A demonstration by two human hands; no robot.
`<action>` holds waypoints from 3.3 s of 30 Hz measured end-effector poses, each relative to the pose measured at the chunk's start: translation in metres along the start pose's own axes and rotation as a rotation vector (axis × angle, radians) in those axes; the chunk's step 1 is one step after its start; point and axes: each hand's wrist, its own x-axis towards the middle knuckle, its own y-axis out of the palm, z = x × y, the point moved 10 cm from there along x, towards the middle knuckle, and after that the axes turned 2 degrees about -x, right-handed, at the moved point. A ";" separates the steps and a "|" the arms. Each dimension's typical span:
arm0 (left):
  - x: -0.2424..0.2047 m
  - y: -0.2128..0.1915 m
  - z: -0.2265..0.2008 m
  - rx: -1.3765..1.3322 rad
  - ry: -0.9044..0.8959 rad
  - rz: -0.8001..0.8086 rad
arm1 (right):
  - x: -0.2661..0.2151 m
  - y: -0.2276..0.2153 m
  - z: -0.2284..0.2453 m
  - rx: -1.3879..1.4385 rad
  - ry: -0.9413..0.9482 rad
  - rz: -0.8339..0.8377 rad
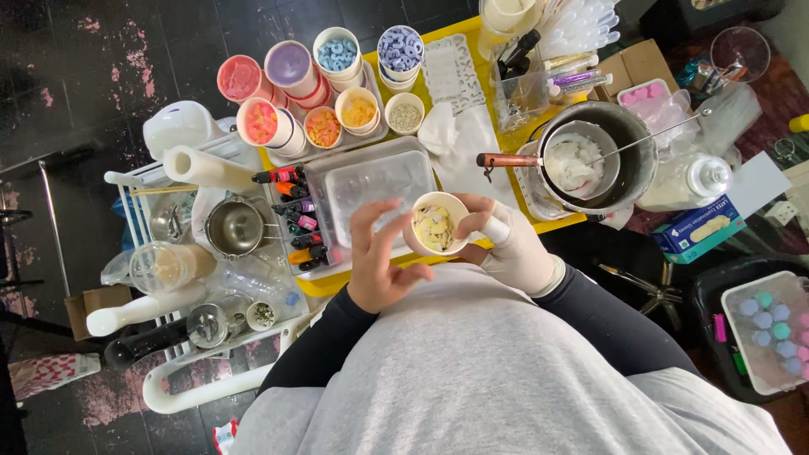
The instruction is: Placing decorative wax shapes into a small gold-colored container on a workstation filled with candle supplies.
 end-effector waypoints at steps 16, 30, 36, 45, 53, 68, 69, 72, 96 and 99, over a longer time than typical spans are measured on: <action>0.000 0.045 -0.008 0.007 -0.050 0.070 | 0.003 -0.051 0.036 -0.428 -0.062 0.023; 0.014 0.062 -0.022 0.095 -0.100 0.066 | 0.024 -0.053 0.036 -0.652 -0.017 0.109; 0.010 0.064 -0.020 0.128 -0.123 0.022 | 0.020 -0.066 0.036 -0.619 -0.081 0.058; 0.013 0.062 -0.018 0.092 -0.193 -0.003 | -0.004 -0.077 0.045 -0.636 -0.463 -0.030; 0.008 0.070 -0.011 0.099 -0.186 0.039 | 0.006 -0.074 0.045 -0.429 -0.448 0.051; 0.001 0.075 0.008 0.021 -0.251 0.123 | 0.015 -0.084 0.022 -0.246 -0.231 0.037; -0.003 0.074 0.011 -0.004 -0.279 0.134 | 0.015 -0.087 0.018 -0.151 -0.172 0.024; -0.033 0.075 0.035 -0.028 -0.399 0.110 | 0.002 -0.086 -0.005 -0.045 -0.039 0.010; -0.046 0.152 0.091 0.428 -0.322 0.370 | -0.013 -0.092 0.001 -0.299 -0.111 -0.111; -0.031 0.126 0.065 0.302 -0.377 0.278 | -0.009 -0.089 0.020 -0.458 -0.266 -0.105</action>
